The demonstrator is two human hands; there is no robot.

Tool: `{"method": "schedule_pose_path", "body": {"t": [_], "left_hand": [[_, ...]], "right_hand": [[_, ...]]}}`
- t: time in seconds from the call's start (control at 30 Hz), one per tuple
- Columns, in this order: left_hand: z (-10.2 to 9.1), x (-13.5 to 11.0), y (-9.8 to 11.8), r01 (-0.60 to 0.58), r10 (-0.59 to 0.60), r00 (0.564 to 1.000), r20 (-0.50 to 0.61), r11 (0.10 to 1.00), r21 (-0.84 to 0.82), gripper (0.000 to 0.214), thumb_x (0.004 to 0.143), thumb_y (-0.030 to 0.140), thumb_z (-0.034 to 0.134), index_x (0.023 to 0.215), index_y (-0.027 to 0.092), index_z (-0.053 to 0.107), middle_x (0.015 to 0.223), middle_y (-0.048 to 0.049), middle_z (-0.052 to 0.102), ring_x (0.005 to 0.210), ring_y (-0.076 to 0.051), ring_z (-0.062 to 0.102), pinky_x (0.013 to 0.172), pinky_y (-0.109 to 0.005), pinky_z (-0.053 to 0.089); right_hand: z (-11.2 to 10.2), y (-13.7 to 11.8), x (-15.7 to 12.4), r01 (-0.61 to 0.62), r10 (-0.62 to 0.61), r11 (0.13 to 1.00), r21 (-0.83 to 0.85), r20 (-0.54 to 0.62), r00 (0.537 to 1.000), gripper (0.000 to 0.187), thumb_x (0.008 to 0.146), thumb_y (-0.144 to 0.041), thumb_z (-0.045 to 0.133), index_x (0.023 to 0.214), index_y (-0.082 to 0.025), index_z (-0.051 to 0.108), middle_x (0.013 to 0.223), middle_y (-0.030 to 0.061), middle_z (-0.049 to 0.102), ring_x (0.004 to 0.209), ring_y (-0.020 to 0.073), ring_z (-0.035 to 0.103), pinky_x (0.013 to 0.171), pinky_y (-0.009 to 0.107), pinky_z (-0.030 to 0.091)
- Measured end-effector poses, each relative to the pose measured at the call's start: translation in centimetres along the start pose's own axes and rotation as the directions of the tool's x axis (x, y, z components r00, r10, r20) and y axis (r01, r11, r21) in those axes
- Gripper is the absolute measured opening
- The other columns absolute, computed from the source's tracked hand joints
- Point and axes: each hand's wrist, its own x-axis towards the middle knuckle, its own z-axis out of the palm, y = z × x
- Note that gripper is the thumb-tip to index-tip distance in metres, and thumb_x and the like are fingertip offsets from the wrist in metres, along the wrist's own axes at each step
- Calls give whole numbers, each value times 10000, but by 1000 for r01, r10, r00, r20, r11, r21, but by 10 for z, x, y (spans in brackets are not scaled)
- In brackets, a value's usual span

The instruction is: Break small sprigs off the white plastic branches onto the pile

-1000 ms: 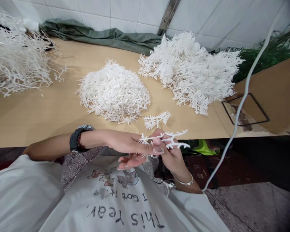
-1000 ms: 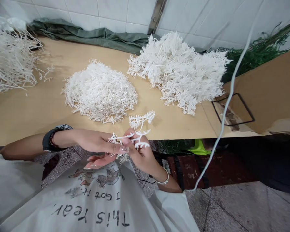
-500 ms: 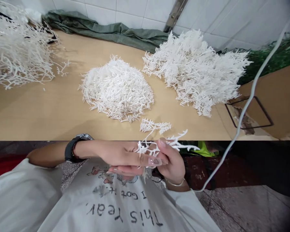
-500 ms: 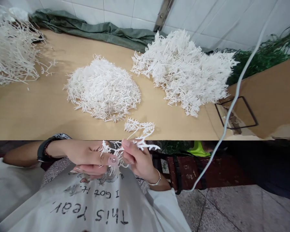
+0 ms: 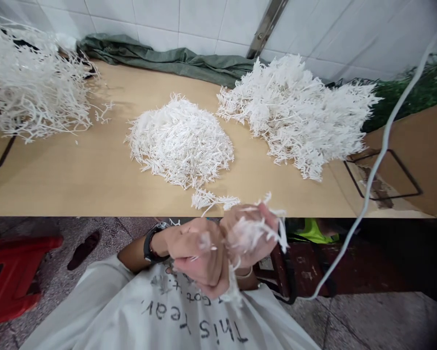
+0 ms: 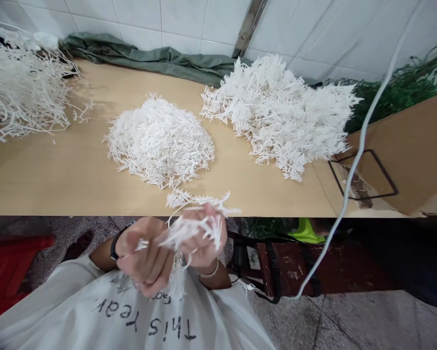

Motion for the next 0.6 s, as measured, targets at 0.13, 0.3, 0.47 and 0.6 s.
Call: {"method": "schedule_pose_path", "body": {"t": [0.13, 0.3, 0.47, 0.6], "left_hand": [[-2, -3, -1, 27, 46, 956, -290, 970, 243, 755, 626, 916, 287, 316, 230, 329, 291, -10, 325, 313, -118, 380, 368, -277, 408], [2, -12, 44, 122, 405, 699, -589, 744, 657, 647, 929, 583, 297, 456, 178, 475, 389, 9, 444, 358, -67, 400, 461, -235, 375], [-38, -26, 105, 771, 627, 378, -681, 195, 607, 384, 920, 438, 428, 659, 174, 526, 532, 6, 478, 511, -121, 458, 567, -274, 361], [-87, -36, 136, 913, 710, 293, -640, -7, 409, 340, 776, 348, 666, 1023, 156, 534, 828, -71, 602, 794, -233, 584, 726, -339, 414]], "right_hand": [[-11, -1, -7, 170, -195, 969, -178, -139, 971, 564, 932, -380, 375, 427, -207, 193, 289, -102, 44, 211, 45, 63, 220, 175, 164], [-26, -5, -19, 65, -319, 782, -620, -309, 896, 455, 869, -497, 492, 488, -262, 412, 400, -24, 345, 351, 137, 362, 339, 298, 303], [-33, -8, -13, -18, -397, 677, -736, -385, 834, 456, 877, -474, 520, 513, -232, 392, 432, -52, 294, 378, 103, 304, 371, 261, 224], [-32, -6, -7, -3, -387, 712, -702, -397, 832, 451, 860, -460, 561, 522, -208, 397, 454, -57, 335, 396, 76, 316, 371, 240, 224]]}}
